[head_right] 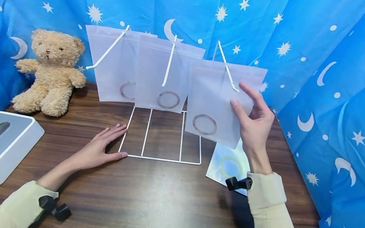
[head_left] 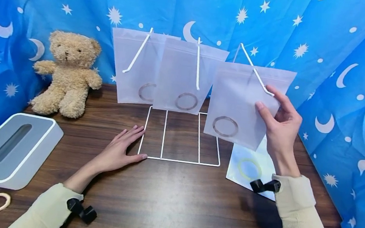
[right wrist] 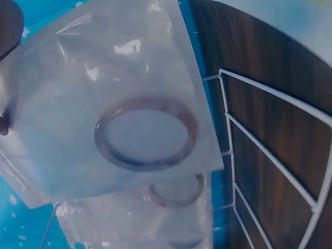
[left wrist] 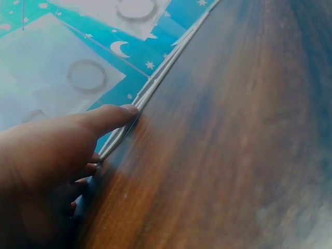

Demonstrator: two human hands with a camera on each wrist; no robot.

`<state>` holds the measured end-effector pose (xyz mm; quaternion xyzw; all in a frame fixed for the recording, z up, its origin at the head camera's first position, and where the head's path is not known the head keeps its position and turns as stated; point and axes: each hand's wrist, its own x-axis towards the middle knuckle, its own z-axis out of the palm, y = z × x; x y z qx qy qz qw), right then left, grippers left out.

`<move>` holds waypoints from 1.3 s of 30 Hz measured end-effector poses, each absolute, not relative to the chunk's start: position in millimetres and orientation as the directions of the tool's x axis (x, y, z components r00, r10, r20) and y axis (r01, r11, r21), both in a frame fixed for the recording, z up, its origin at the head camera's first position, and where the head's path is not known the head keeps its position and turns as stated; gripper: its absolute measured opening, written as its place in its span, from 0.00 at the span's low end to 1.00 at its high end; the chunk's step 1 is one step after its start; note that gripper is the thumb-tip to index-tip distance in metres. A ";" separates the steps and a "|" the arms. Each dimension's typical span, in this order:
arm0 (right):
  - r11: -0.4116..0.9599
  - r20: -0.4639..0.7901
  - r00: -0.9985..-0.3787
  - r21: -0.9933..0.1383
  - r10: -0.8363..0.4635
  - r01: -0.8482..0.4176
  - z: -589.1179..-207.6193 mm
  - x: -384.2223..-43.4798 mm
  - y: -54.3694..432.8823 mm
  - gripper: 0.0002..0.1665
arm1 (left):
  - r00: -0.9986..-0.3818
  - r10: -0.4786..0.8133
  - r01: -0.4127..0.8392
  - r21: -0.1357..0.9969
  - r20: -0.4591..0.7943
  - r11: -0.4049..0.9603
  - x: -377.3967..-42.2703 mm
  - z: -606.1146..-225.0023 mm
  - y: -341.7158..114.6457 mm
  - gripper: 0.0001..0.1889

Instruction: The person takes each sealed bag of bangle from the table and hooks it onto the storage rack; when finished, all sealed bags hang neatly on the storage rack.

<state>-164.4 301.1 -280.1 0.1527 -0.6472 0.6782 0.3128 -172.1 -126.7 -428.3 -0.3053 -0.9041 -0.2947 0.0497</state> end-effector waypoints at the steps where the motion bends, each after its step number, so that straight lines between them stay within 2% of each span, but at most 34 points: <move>1: 0.030 0.598 -0.770 -0.793 0.221 -0.608 -280.5 -171.4 302.3 0.27 | -0.810 0.523 0.580 0.503 0.267 0.641 -171.9 -428.3 -126.7 0.45; 10: -0.011 0.535 -0.818 -0.835 0.213 -0.550 -270.4 -216.9 305.0 0.28 | -0.809 0.525 0.581 0.498 0.265 0.644 -173.5 -428.8 -127.0 0.44; 21: 0.007 0.524 -0.822 -0.844 0.224 -0.536 -270.0 -233.5 304.6 0.29 | -0.804 0.525 0.589 0.497 0.280 0.637 -173.4 -428.6 -126.8 0.44; 29: 0.017 0.554 -0.813 -0.828 0.176 -0.560 -270.4 -233.0 308.2 0.29 | -0.801 0.518 0.595 0.494 0.299 0.635 -172.6 -430.7 -128.1 0.44; 35: 0.011 0.637 -0.751 -0.764 0.174 -0.646 -264.6 -209.1 318.5 0.27 | -0.801 0.518 0.594 0.502 0.300 0.628 -173.0 -430.4 -126.8 0.44; 37: 0.046 0.651 -0.735 -0.754 0.193 -0.656 -265.4 -198.7 324.3 0.27 | -0.802 0.518 0.593 0.501 0.298 0.631 -173.5 -430.5 -127.5 0.44; 39: 0.148 0.643 -0.734 -0.765 0.218 -0.626 -269.7 -189.9 331.6 0.29 | -0.803 0.517 0.592 0.499 0.297 0.633 -173.5 -429.7 -128.3 0.44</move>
